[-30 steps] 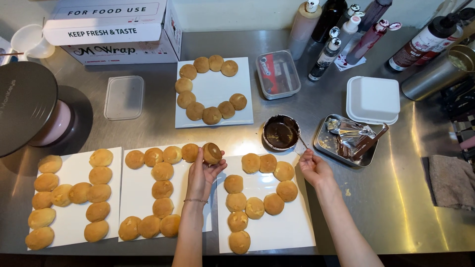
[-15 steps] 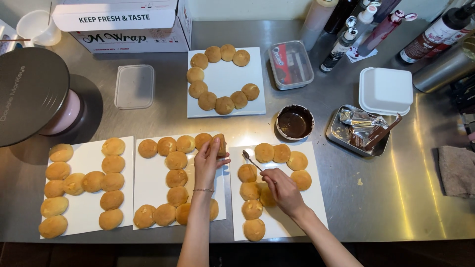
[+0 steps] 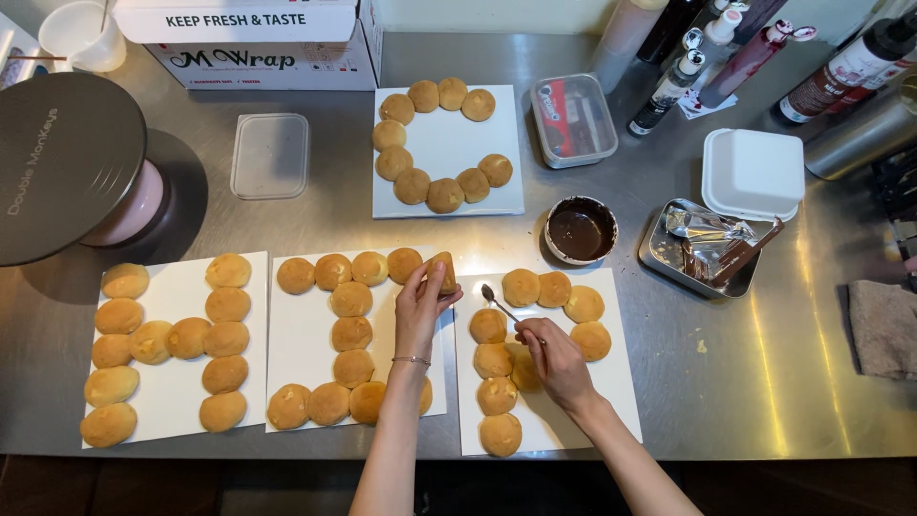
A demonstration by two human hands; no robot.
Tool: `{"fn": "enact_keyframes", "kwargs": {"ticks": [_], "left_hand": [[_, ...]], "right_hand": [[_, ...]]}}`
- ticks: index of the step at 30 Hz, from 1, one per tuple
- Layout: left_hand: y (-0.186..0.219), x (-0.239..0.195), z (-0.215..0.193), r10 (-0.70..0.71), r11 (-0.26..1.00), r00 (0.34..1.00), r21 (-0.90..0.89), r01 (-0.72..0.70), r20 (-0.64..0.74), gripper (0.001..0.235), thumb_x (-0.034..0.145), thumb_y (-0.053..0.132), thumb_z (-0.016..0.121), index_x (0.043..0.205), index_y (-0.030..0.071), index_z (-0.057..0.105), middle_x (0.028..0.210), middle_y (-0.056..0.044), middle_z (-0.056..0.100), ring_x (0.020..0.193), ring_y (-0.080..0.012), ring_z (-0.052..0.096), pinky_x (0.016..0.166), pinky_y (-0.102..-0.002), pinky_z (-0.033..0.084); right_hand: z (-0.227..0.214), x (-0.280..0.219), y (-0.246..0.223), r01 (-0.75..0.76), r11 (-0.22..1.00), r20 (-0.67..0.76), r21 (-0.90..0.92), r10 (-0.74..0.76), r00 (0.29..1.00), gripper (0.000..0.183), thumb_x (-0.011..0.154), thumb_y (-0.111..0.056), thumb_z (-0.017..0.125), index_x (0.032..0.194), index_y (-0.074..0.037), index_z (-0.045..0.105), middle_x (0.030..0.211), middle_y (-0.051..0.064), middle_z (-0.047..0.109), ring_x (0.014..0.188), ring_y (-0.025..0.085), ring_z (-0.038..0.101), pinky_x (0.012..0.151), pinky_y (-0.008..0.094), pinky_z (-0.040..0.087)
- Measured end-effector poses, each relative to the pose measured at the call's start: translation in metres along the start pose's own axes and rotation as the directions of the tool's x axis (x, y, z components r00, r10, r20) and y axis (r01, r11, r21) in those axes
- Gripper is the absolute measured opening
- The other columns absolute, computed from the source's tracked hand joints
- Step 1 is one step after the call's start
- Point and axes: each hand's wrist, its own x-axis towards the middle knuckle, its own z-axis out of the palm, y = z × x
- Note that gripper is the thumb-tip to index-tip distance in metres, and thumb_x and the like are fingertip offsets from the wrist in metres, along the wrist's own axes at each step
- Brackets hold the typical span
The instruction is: The person arranges small round cakes on white boards to form the letters 'H', 'I', and 'P'. They use a spoon to apply chocolate spread between the cakes to secure them in place.
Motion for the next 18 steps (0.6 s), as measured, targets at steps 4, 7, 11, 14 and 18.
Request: {"fn": "enact_keyframes", "kwargs": {"ticks": [4,7,11,14,18], "left_hand": [[-0.002,0.0,0.002,0.006,1.0,1.0,-0.024,-0.006,0.0,0.055,0.093,0.033,0.075,0.134,-0.001,0.062,0.104,-0.023,0.063,0.087,-0.0343,0.074,0.083,-0.043,0.065],[-0.003,0.0,0.001,0.004,1.0,1.0,0.004,-0.004,0.004,0.056,0.093,0.034,0.076,0.134,0.0,0.062,0.105,-0.024,0.063,0.086,-0.0352,0.074,0.08,-0.044,0.066],[-0.001,0.001,0.002,-0.002,0.999,1.0,0.047,0.003,-0.017,0.06,0.091,0.036,0.077,0.136,0.0,0.06,0.109,-0.023,0.062,0.081,-0.0303,0.074,0.075,-0.039,0.067],[-0.003,0.003,0.001,0.026,0.999,0.999,0.044,-0.024,-0.034,0.061,0.09,0.034,0.078,0.135,-0.003,0.059,0.111,-0.024,0.062,0.081,-0.0297,0.073,0.075,-0.04,0.067],[-0.01,0.009,-0.007,0.09,0.99,0.994,0.112,-0.082,-0.068,0.063,0.086,0.03,0.085,0.134,-0.003,0.061,0.115,-0.026,0.063,0.084,-0.0305,0.074,0.076,-0.042,0.066]], "right_hand": [[0.003,-0.001,0.008,-0.006,1.0,-0.028,0.006,0.007,1.0,0.017,0.105,-0.014,0.049,0.107,-0.013,0.066,0.08,0.003,0.072,0.073,0.023,0.073,0.066,0.034,0.062],[0.0,0.001,0.009,-0.038,0.999,-0.041,0.017,0.039,0.998,0.018,0.106,-0.015,0.049,0.106,-0.013,0.067,0.08,0.003,0.073,0.072,0.023,0.073,0.066,0.036,0.062],[-0.006,0.009,0.002,-0.125,0.99,-0.123,0.065,0.132,0.984,0.022,0.107,-0.017,0.046,0.103,-0.015,0.067,0.078,0.001,0.075,0.07,0.018,0.074,0.066,0.031,0.061],[-0.018,0.023,-0.011,-0.254,0.941,-0.201,0.222,0.299,0.933,0.025,0.11,-0.016,0.042,0.1,-0.009,0.065,0.079,0.007,0.076,0.068,0.018,0.075,0.065,0.03,0.062],[-0.024,0.032,-0.007,-0.388,0.697,-0.214,0.603,0.61,0.763,0.031,0.115,-0.019,0.036,0.104,0.002,0.056,0.083,0.018,0.071,0.071,0.021,0.072,0.067,0.031,0.061]]}}
